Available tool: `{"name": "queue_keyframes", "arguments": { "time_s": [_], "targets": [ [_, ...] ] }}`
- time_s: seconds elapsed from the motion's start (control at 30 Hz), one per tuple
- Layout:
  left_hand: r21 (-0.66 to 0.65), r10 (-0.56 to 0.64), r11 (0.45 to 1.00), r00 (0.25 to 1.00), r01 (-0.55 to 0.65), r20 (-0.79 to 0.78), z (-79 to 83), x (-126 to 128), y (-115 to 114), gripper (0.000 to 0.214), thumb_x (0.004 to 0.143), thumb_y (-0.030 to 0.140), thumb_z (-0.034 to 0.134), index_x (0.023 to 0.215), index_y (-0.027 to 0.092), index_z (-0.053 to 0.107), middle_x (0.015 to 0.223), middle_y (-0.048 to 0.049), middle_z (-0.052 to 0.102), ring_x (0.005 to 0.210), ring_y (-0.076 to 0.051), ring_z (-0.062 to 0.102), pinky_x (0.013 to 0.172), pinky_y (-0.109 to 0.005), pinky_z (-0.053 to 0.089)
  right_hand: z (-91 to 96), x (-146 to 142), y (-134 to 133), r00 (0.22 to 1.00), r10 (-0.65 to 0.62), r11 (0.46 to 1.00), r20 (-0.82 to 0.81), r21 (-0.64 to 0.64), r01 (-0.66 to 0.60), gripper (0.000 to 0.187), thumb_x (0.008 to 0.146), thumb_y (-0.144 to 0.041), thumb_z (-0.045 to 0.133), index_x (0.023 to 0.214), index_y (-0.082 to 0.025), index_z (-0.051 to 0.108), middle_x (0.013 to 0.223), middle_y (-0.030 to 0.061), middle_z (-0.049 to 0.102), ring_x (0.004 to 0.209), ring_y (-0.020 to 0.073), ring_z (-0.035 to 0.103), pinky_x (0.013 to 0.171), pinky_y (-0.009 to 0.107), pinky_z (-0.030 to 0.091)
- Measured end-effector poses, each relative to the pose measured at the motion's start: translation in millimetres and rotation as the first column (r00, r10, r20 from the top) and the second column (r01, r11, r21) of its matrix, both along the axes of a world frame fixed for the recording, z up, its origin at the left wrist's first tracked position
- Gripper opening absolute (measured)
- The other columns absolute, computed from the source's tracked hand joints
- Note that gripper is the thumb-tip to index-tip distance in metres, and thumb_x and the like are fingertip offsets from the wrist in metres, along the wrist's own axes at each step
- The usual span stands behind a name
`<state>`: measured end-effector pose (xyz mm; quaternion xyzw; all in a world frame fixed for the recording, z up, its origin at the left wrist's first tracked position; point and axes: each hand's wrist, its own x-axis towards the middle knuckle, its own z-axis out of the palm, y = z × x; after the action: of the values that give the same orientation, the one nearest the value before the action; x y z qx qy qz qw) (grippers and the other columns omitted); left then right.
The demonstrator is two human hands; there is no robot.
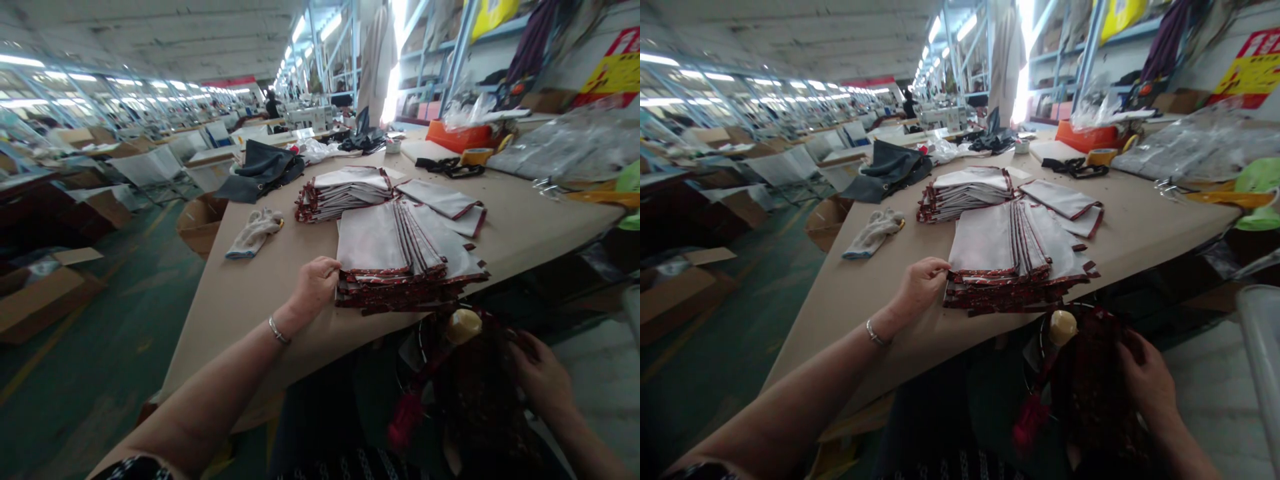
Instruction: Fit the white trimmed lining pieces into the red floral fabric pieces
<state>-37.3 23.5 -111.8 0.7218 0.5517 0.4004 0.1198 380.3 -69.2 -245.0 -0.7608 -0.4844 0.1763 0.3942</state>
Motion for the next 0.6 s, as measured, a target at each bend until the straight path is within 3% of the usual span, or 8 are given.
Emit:
{"name": "queue_keyframes", "arguments": {
  "time_s": [0.1, 0.13, 0.17, 0.2, 0.27, 0.3, 0.47, 0.6],
  "targets": [
    [0.026, -0.014, 1.000, 0.995, 0.017, -0.095, 2.7, -2, 3, 0.022, 0.077, 0.009, 0.051, 0.079, 0.017, 0.071, 0.077, -0.0043, 0.069, 0.069, -0.014, 0.062, 0.068, -0.026, 0.049, 79.5, -44, -2, 1.000, 0.008, 0.980, -0.012, 0.200, -0.005, 0.025, 0.081, -0.047, 0.058, 0.101, -0.033, 0.064, 0.095, 0.0130, 0.069, 0.086, 0.0323, 0.065, 0.074, 0.048, 0.049],
    [0.042, -0.017, 0.999, 0.992, 0.022, -0.125, 5.5, -2, 3, 0.021, 0.077, 0.009, 0.050, 0.078, 0.017, 0.070, 0.076, -0.0040, 0.068, 0.069, -0.014, 0.061, 0.068, -0.025, 0.048, 109.4, -63, -4, 0.998, 0.012, 0.939, 0.061, 0.342, -0.032, 0.018, 0.084, -0.042, 0.057, 0.098, -0.035, 0.065, 0.096, 0.0098, 0.069, 0.087, 0.0295, 0.065, 0.079, 0.046, 0.049],
    [0.064, -0.015, 0.998, 0.989, 0.025, -0.146, 9.3, -2, 2, 0.020, 0.077, 0.009, 0.050, 0.076, 0.017, 0.069, 0.075, -0.0037, 0.067, 0.069, -0.014, 0.061, 0.067, -0.025, 0.047, 137.2, -83, -5, 0.985, 0.094, 0.866, 0.146, 0.476, -0.154, 0.017, 0.087, -0.034, 0.053, 0.100, -0.035, 0.064, 0.101, 0.0077, 0.067, 0.095, 0.0270, 0.064, 0.087, 0.044, 0.048],
    [0.089, -0.010, 0.996, 0.988, 0.024, -0.153, 14.1, 0, 1, 0.019, 0.076, 0.009, 0.051, 0.075, 0.017, 0.068, 0.075, -0.0033, 0.066, 0.069, -0.014, 0.060, 0.067, -0.025, 0.046, 161.2, -104, -4, 0.933, 0.264, 0.748, 0.244, 0.559, -0.358, 0.019, 0.088, -0.027, 0.053, 0.102, -0.034, 0.063, 0.102, 0.0062, 0.066, 0.096, 0.0249, 0.063, 0.087, 0.042, 0.049],
    [0.143, 0.007, 0.990, 0.991, 0.012, -0.130, 25.4, 6, -3, 0.017, 0.075, 0.008, 0.051, 0.072, 0.018, 0.065, 0.073, -0.0021, 0.064, 0.069, -0.014, 0.059, 0.064, -0.024, 0.045, 194.1, -146, 7, 0.760, 0.450, 0.558, 0.470, 0.517, -0.650, 0.023, 0.088, -0.019, 0.053, 0.107, -0.029, 0.061, 0.103, 0.0055, 0.065, 0.097, 0.0223, 0.062, 0.087, 0.039, 0.050],
    [0.168, 0.014, 0.986, 0.993, 0.006, -0.115, 31.3, 10, -5, 0.016, 0.074, 0.008, 0.052, 0.072, 0.018, 0.064, 0.072, -0.0013, 0.063, 0.068, -0.013, 0.058, 0.064, -0.024, 0.044, 202.8, -166, 16, 0.681, 0.481, 0.516, 0.552, 0.449, -0.729, 0.024, 0.088, -0.019, 0.053, 0.110, -0.025, 0.060, 0.104, 0.0063, 0.064, 0.098, 0.0226, 0.060, 0.087, 0.039, 0.050],
    [0.282, 0.014, 0.959, 0.995, 0.014, -0.098, 54.2, 27, -19, 0.011, 0.076, 0.010, 0.053, 0.071, 0.019, 0.058, 0.070, 0.0011, 0.059, 0.065, -0.012, 0.055, 0.063, -0.024, 0.043, 202.6, -231, 75, 0.481, 0.462, 0.631, 0.745, 0.105, -0.768, 0.029, 0.087, -0.023, 0.055, 0.114, -0.015, 0.059, 0.110, 0.0120, 0.062, 0.104, 0.0286, 0.052, 0.090, 0.041, 0.046],
    [0.311, 0.019, 0.950, 0.988, 0.030, -0.152, 57.0, 25, -32, 0.013, 0.077, 0.009, 0.051, 0.069, 0.019, 0.054, 0.070, 0.0001, 0.056, 0.067, -0.013, 0.054, 0.064, -0.025, 0.042, 196.3, -217, 95, 0.439, 0.379, 0.756, 0.814, 0.001, -0.655, 0.022, 0.088, -0.013, 0.045, 0.100, -0.015, 0.063, 0.101, 0.0134, 0.063, 0.096, 0.0283, 0.057, 0.080, 0.038, 0.046]
  ]
}}
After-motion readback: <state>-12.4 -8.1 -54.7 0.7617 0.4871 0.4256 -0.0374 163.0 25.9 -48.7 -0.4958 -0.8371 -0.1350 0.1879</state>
